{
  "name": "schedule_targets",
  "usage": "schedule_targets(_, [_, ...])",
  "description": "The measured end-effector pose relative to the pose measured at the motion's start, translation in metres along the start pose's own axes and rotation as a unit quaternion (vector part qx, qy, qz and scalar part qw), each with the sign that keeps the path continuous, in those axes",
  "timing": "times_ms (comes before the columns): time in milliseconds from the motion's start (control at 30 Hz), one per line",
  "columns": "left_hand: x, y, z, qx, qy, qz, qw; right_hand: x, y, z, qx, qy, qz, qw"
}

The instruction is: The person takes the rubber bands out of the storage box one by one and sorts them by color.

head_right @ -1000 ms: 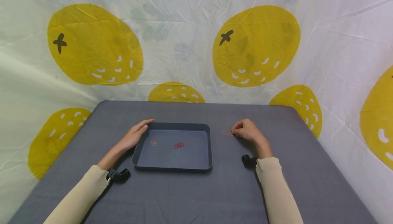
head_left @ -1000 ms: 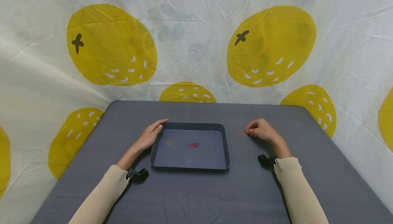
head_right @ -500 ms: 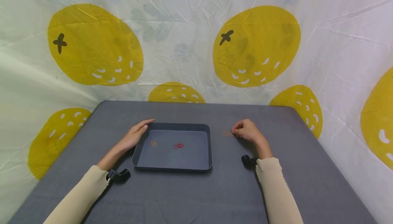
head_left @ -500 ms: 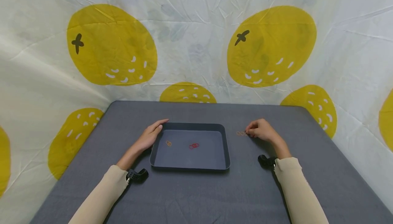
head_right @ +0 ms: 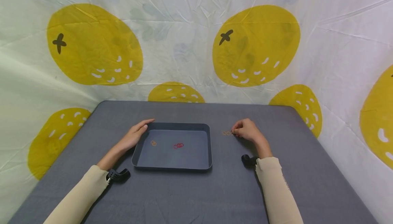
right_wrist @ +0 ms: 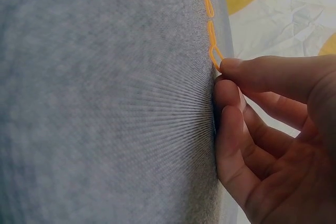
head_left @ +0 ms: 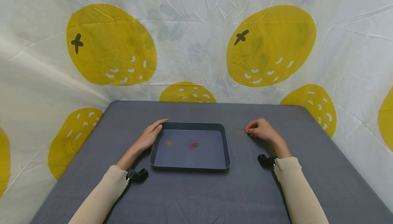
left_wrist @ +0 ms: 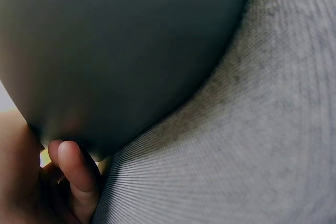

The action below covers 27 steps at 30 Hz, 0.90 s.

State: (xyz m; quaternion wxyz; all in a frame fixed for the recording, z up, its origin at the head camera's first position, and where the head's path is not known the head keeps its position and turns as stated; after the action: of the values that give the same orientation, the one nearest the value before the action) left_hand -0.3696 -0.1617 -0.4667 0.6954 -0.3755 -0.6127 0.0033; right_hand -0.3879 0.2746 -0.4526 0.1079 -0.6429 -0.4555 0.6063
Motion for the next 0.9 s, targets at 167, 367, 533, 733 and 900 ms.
schedule_targets(167, [0.0009, -0.0009, -0.0029, 0.001, -0.003, 0.008, 1.0, 0.0015, 0.0018, -0.0009, -0.001, 0.007, 0.006, 1.0])
schedule_targets(367, [0.0, -0.0013, -0.0023, 0.002, 0.0, 0.008, 1.0, 0.0011, 0.0005, -0.0006, 0.004, 0.001, 0.004, 1.0])
schedule_targets(533, [-0.0012, -0.0017, -0.002, 0.001, -0.005, 0.005, 1.0, 0.0005, -0.0009, 0.0002, 0.002, 0.003, 0.002, 1.0])
schedule_targets(733, [-0.0025, -0.0022, -0.0021, 0.002, -0.007, 0.005, 1.0, -0.0029, -0.0043, -0.0026, 0.018, 0.004, 0.005, 1.0])
schedule_targets(900, [-0.0035, -0.0016, -0.0019, 0.001, -0.012, 0.004, 0.9999, -0.0046, -0.006, -0.0058, 0.026, 0.005, 0.0, 1.0])
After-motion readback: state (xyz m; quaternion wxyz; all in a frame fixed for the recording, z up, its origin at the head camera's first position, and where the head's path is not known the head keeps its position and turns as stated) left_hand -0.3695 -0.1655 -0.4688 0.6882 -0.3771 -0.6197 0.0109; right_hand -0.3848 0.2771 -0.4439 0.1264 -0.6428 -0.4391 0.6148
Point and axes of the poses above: each hand's wrist, its own z-axis towards the middle knuckle, its own y-axis out of the palm, x = y × z, the point moved 9 cm from there along z, towards the middle knuckle, and after that the axes turned 14 degrees about -x, right-handed, at the moved point
